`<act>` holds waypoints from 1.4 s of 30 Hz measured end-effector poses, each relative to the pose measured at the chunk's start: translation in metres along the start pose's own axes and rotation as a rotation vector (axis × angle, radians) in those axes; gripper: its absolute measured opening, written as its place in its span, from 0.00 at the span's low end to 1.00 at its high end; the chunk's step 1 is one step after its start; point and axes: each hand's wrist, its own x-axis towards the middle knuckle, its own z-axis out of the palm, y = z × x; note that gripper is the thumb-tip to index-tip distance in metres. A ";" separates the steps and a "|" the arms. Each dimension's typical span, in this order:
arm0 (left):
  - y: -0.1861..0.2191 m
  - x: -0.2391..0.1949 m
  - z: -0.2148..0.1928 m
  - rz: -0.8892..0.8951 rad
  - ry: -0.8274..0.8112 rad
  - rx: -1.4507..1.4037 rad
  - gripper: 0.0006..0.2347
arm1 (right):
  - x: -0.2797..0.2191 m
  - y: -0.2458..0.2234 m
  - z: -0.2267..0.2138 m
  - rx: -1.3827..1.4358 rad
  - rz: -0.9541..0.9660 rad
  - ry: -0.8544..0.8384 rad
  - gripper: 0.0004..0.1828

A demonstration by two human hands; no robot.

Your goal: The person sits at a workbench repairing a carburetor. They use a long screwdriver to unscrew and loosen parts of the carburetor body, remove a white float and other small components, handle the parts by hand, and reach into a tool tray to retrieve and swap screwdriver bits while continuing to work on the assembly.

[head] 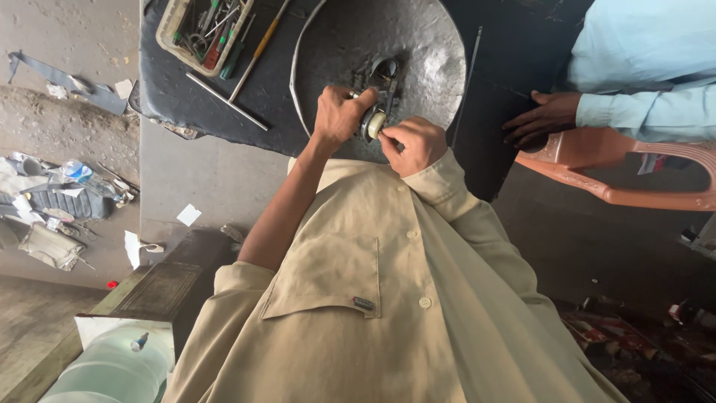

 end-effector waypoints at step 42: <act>0.112 -0.096 -0.018 -0.260 -0.251 -0.848 0.17 | 0.024 -0.103 -0.114 -0.033 -0.080 0.079 0.10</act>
